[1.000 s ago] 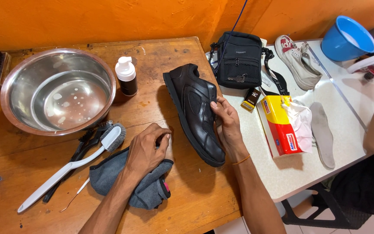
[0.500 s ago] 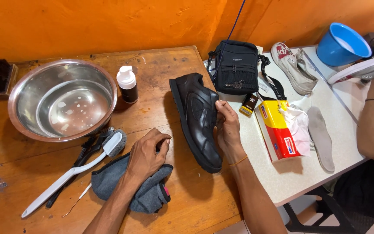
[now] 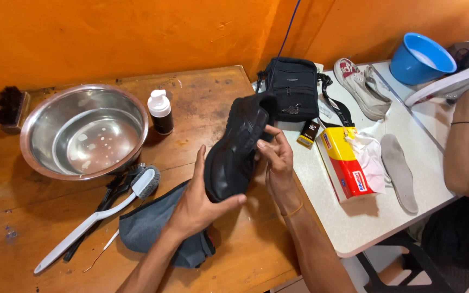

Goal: Cleaning and polishing the exterior of a black sneaker using a cloth and shoe polish.

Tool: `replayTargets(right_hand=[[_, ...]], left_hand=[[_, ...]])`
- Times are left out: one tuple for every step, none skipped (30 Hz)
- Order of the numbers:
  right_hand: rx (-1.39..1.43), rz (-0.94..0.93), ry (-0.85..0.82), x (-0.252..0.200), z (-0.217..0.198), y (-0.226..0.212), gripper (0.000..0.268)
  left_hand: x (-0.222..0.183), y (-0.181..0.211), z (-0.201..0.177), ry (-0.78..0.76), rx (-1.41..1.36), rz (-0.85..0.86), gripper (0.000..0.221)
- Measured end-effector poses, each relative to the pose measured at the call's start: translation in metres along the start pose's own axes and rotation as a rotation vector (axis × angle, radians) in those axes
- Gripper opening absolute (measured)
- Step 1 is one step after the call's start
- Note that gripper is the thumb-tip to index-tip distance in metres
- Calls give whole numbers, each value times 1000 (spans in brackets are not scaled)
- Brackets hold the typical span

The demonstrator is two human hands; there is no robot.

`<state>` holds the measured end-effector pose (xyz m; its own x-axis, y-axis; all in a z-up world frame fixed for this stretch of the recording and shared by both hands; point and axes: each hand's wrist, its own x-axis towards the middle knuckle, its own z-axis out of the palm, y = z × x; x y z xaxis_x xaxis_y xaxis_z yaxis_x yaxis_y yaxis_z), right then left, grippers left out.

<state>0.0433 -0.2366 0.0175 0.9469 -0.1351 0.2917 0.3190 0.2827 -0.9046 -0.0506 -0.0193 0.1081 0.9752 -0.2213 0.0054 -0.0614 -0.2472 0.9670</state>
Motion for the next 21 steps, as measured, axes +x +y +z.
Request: replayTargets(right_hand=[[-2, 2, -1, -6, 7, -10, 40], [32, -25, -101, -8, 15, -21, 50], [65, -50, -202, -11, 23, -32, 60], [64, -51, -209, -14, 28, -43, 60], [45, -94, -227, -16, 34, -53, 58], [29, -136, -247, -18, 40, -62, 55], [30, -137, -257, -15, 37, -66, 55], [51, -195, -82, -13, 33, -70, 45], [71, -252, 94, -11, 29, -73, 36], [68, -245, 86, -3, 20, -73, 36], [-19, -324, 250, 5, 10, -73, 34], [-111, -392, 415, 8, -1, -72, 32], [-120, -375, 408, 9, -5, -66, 32], [34, -283, 368, 16, -9, -61, 57], [186, -189, 327, 22, -12, -57, 84], [184, -194, 330, 14, 7, -65, 84], [504, -27, 307, 7, 26, -72, 93], [822, 145, 276, -2, 44, -78, 102], [820, 141, 278, -8, 51, -86, 102], [805, 192, 294, -11, 60, -91, 104], [789, 242, 310, -15, 69, -97, 105]], left_hand=[[4, -16, 3, 1, -2, -1, 135], [9, -30, 5, 44, -111, 19, 125], [15, -45, 7, 86, -219, 40, 116], [17, -51, 3, 93, -221, 43, 116], [19, -57, -1, 114, -358, 65, 102], [22, -64, -6, 136, -493, 89, 89], [49, -122, 0, 145, -494, 93, 89], [62, -183, 10, 197, -781, 31, 71], [65, -244, 23, 248, -1068, -31, 56], [61, -187, 15, 257, -1074, -33, 56], [49, -131, 6, 229, -1173, -76, 57], [25, -79, -1, 204, -1274, -130, 57], [22, -85, 0, 218, -1282, -143, 57], [25, -89, -2, 217, -1350, -127, 54], [28, -92, -3, 216, -1418, -111, 51], [30, -99, -4, 209, -1418, -111, 51], [33, -105, -5, 249, -1473, -147, 47], [34, -113, -5, 292, -1527, -185, 44], [34, -112, -5, 287, -1529, -186, 44], [35, -111, -7, 292, -1525, -184, 42], [35, -110, -10, 297, -1521, -181, 39]])
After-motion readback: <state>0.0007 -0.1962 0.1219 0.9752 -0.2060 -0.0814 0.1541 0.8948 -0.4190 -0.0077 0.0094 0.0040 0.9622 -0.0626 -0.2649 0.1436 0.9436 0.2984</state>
